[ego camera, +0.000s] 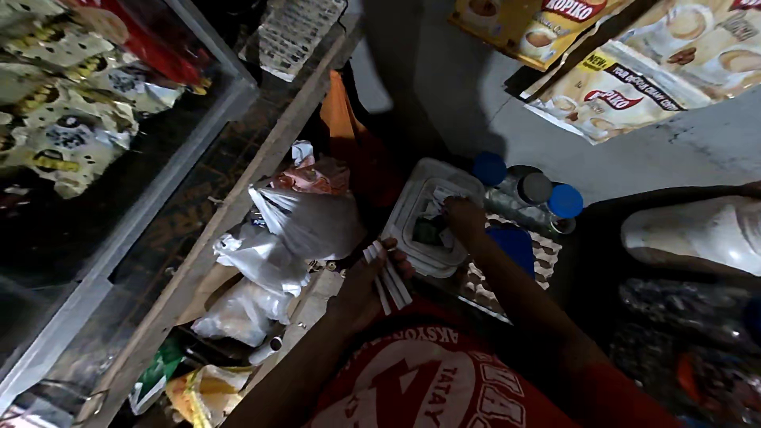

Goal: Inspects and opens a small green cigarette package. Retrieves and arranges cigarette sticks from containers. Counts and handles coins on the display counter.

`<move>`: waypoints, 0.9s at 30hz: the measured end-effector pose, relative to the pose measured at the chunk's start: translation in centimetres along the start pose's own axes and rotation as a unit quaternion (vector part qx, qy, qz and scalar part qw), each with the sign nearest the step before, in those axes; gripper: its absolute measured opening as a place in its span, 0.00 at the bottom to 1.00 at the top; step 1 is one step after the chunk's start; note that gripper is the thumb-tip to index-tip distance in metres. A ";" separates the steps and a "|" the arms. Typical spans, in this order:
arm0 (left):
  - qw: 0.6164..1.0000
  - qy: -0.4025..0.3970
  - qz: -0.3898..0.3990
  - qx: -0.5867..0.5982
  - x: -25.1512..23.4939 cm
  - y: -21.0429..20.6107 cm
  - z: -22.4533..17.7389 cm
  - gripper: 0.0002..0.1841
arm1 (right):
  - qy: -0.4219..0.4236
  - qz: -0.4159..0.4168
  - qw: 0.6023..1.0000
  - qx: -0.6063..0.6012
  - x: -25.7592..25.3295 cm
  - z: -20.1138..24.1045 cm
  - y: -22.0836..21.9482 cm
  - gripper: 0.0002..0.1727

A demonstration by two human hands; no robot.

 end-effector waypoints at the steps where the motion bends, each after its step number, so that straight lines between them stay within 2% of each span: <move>1: 1.000 0.007 0.010 -0.005 0.0 0.0 0.2 0.13 | -0.009 0.024 1.000 0.006 -0.4 0.0 -0.1 0.20; 7: 0.999 0.035 0.036 -0.019 0.4 0.1 0.5 0.15 | -0.005 0.064 0.998 0.025 -1.2 0.1 -1.1 0.19; 10: 0.996 0.059 0.056 -0.040 0.6 -0.1 0.6 0.17 | 0.004 0.072 0.997 0.017 -0.3 0.1 0.0 0.20; 13: 0.994 0.076 0.057 -0.057 0.6 0.1 0.8 0.17 | 0.010 0.043 0.996 -0.081 3.3 1.0 3.4 0.22; 17: 0.990 0.102 0.068 -0.066 0.2 0.6 1.6 0.19 | 0.108 0.008 0.962 -0.252 10.2 4.2 6.7 0.22; 19: 0.990 0.102 0.070 -0.074 0.2 0.4 1.5 0.21 | 0.137 0.025 0.934 -0.330 13.0 6.3 6.9 0.20; 22: 0.990 0.103 0.039 -0.085 0.5 -0.1 1.3 0.17 | 0.150 0.053 0.908 -0.388 14.5 8.3 5.5 0.16; 24: 0.990 0.096 0.048 -0.097 0.4 0.0 1.3 0.18 | 0.171 0.051 0.913 -0.368 14.6 9.0 4.2 0.16; 27: 0.991 0.096 0.011 -0.091 0.4 0.1 1.0 0.14 | 0.181 0.055 0.944 -0.269 15.3 9.8 4.8 0.22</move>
Point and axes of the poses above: each hand's wrist, its own x-axis away from the middle knuckle, its own y-axis out of the back of the hand, z = x × y, the point moved 5 cm from there along -x, towards the middle knuckle, and after that the axes turned 9 degrees about y, right-handed, at the moved point
